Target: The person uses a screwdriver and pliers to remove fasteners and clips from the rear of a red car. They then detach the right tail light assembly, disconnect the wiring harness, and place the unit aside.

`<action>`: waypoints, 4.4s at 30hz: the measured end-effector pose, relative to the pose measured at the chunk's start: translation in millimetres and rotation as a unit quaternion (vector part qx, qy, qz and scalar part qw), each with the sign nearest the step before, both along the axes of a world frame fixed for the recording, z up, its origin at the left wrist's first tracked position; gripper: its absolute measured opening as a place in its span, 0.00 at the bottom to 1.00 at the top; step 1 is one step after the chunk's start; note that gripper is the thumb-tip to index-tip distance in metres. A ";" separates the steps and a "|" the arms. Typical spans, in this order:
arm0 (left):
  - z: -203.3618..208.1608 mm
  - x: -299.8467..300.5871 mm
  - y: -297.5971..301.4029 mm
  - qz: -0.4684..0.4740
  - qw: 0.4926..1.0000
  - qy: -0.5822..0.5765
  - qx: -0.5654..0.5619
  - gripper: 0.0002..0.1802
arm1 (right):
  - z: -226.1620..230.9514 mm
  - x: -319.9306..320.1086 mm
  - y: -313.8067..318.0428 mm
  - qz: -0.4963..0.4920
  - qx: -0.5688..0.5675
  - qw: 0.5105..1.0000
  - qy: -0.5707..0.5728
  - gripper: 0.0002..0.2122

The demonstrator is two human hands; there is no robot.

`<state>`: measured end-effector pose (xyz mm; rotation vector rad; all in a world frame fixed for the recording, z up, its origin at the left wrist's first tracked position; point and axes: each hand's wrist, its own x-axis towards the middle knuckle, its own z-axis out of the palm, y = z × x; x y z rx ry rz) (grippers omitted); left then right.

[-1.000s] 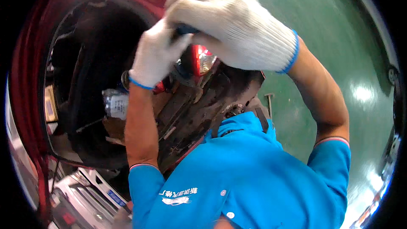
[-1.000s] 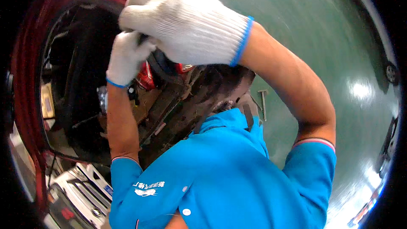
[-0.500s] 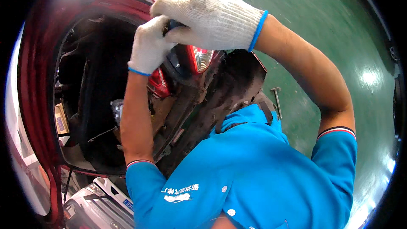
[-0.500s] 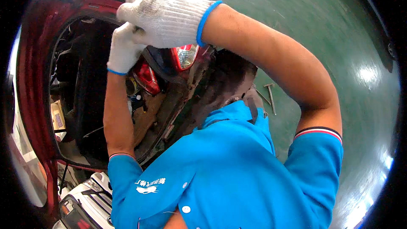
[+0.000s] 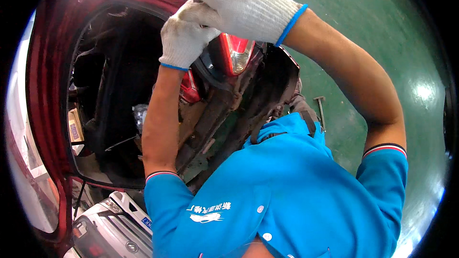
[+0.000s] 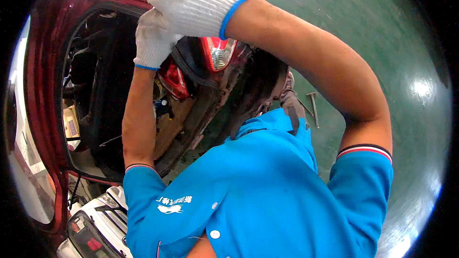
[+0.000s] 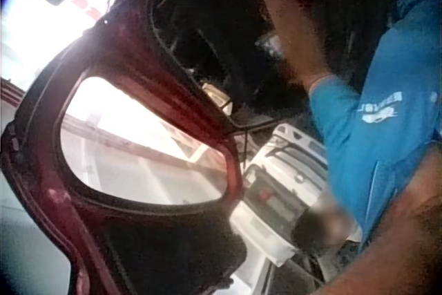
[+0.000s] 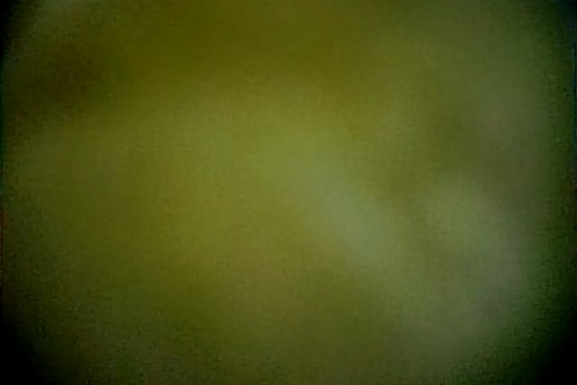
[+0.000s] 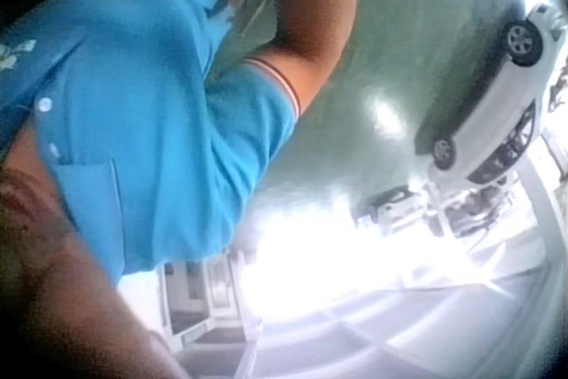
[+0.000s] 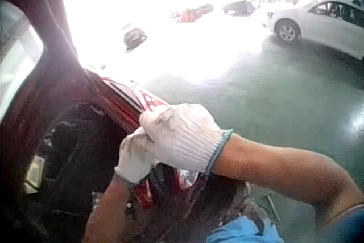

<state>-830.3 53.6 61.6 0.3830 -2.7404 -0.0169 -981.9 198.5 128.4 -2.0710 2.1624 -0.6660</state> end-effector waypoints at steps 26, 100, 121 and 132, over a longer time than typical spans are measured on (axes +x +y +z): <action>-8.0 10.5 -8.4 -0.030 0.999 0.025 -0.036 0.22 | -8.0 2.2 -2.2 0.053 -0.093 0.994 -0.014 0.13; -106.8 22.4 -68.0 0.074 0.939 -0.167 -0.290 0.12 | -44.0 5.5 16.9 0.139 -0.310 0.938 -0.069 0.14; -108.9 16.9 -70.7 0.084 0.961 -0.137 -0.223 0.07 | -41.5 -3.1 21.2 0.113 -0.311 0.938 -0.104 0.15; -119.2 17.3 -74.6 0.104 0.958 -0.117 -0.239 0.07 | -31.3 7.8 25.4 0.094 -0.267 0.956 -0.079 0.19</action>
